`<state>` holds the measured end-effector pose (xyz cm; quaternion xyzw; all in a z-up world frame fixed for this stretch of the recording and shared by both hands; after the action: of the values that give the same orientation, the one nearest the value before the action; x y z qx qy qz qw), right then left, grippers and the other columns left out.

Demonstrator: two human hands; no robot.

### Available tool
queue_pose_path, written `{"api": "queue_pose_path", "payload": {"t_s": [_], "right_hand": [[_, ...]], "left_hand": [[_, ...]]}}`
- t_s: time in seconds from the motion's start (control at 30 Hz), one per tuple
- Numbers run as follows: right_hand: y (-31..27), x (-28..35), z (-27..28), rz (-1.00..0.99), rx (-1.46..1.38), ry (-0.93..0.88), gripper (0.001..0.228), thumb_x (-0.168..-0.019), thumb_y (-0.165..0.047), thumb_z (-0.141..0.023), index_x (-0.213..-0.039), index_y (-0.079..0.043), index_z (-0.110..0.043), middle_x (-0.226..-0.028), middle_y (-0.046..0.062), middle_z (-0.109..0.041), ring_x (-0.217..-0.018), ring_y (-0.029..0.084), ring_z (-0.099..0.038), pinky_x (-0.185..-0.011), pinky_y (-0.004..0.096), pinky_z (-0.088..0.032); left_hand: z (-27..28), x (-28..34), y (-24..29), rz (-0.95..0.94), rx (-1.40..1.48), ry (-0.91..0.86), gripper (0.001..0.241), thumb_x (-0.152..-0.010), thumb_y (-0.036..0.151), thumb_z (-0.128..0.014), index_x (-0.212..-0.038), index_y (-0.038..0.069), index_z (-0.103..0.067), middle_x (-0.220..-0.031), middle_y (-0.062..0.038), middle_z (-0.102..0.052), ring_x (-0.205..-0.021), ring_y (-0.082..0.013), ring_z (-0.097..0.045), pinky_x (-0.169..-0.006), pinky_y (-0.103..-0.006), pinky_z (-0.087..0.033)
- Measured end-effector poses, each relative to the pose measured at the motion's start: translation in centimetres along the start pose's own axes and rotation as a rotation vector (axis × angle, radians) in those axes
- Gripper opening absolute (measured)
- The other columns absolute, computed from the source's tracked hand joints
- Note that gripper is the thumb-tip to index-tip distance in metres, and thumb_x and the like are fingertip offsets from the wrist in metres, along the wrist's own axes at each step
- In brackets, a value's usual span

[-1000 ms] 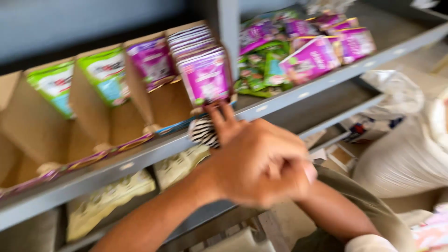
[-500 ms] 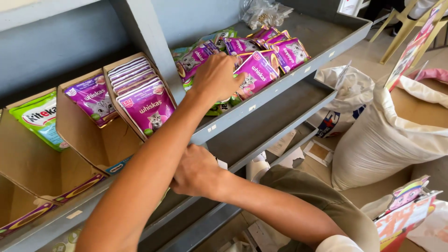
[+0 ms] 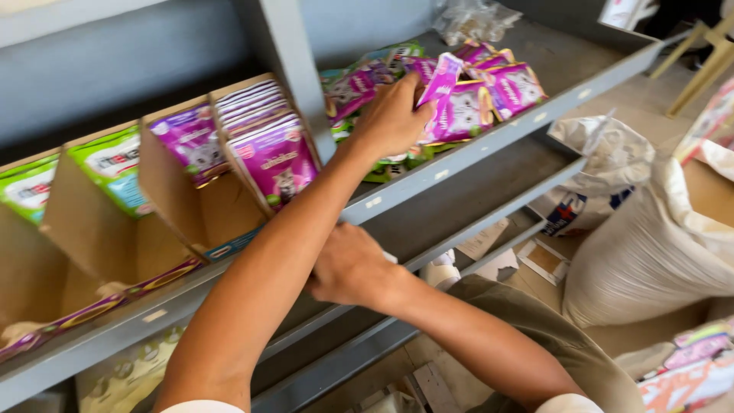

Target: Wiping down individual pet food pouches with a cloth and organizing them into cardboard holders on a grocery store shelf.

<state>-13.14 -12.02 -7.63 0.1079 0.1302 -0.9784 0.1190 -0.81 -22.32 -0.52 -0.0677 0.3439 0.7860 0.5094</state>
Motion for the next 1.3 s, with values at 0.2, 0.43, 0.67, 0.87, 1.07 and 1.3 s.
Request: {"api": "queue_pose_path", "payload": {"t_s": [0.2, 0.43, 0.67, 0.87, 1.07, 1.3], "right_hand": [[1.0, 0.8, 3.3, 0.128, -0.497, 0.061, 0.075, -0.075, -0.017, -0.072, -0.141, 0.004, -0.042, -0.122, 0.023, -0.065, -0.094, 0.034, -0.069, -0.081, 0.046, -0.059], [4.0, 1.0, 1.3, -0.494, -0.989, 0.17, 0.087, -0.086, -0.029, -0.059, -0.157, 0.007, -0.024, -0.153, 0.028, -0.047, -0.137, 0.032, -0.053, -0.112, 0.043, -0.042], [0.6, 2.2, 3.9, -0.254, -1.215, 0.259, 0.03, -0.115, -0.027, -0.052, -0.093, -0.011, -0.064, -0.072, -0.005, -0.057, -0.052, 0.005, -0.044, -0.049, 0.022, -0.029], [-0.8, 5.3, 0.8, -0.022, -0.46, 0.712, 0.041, -0.132, -0.031, -0.027, -0.11, 0.0, -0.042, -0.096, 0.011, -0.043, -0.081, 0.021, -0.04, -0.076, 0.039, -0.036], [-11.1, 3.1, 1.1, 0.542, 0.034, 0.404, 0.079, -0.07, -0.037, -0.077, -0.143, -0.011, -0.06, -0.161, 0.017, -0.043, -0.153, 0.044, -0.036, -0.128, 0.061, -0.025], [-11.1, 4.1, 0.4, 0.54, -0.002, 0.478, 0.077, -0.083, -0.038, -0.07, -0.149, -0.002, -0.052, -0.163, 0.022, -0.036, -0.154, 0.049, -0.029, -0.129, 0.063, -0.028]], "left_hand": [[8.5, 9.7, 2.9, -0.214, 0.649, 0.278, 0.03, -0.104, 0.014, -0.051, -0.132, 0.005, -0.051, -0.118, -0.012, -0.07, -0.096, -0.0181, -0.069, -0.085, -0.0334, -0.057], [11.1, 26.9, -0.6, -0.115, 1.49, 0.595, 0.035, -0.108, 0.004, -0.059, -0.142, 0.004, -0.051, -0.131, -0.011, -0.065, -0.115, -0.0213, -0.065, -0.104, -0.0399, -0.054], [10.0, 34.2, -3.1, 0.002, 1.593, 0.585, 0.03, -0.114, 0.006, -0.051, -0.144, 0.002, -0.049, -0.137, -0.014, -0.065, -0.124, -0.0304, -0.067, -0.105, -0.0429, -0.058], [6.9, 34.7, -3.9, -0.01, 1.838, 0.518, 0.024, -0.115, 0.009, -0.053, -0.136, -0.001, -0.059, -0.133, -0.013, -0.068, -0.118, -0.0223, -0.068, -0.109, -0.0443, -0.053], [4.3, 36.2, -4.1, -0.252, 2.176, 0.418, 0.074, -0.116, 0.062, -0.035, -0.164, 0.007, -0.039, -0.157, -0.011, -0.055, -0.14, -0.0235, -0.059, -0.124, -0.0419, -0.048], [2.7, 37.1, -5.1, -0.15, 2.181, 0.304, 0.095, -0.097, 0.073, -0.035, -0.169, 0.01, -0.029, -0.168, -0.008, -0.04, -0.152, -0.0249, -0.043, -0.133, -0.0463, -0.03]]}}
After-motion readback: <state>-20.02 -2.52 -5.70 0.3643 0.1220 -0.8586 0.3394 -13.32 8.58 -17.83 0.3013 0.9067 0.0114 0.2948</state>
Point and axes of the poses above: each hand's wrist, its own x-axis away from the middle knuckle, its own z-axis out of the back of the hand, y = z × x, the point moved 3 cm from there along -x, towards the middle knuckle
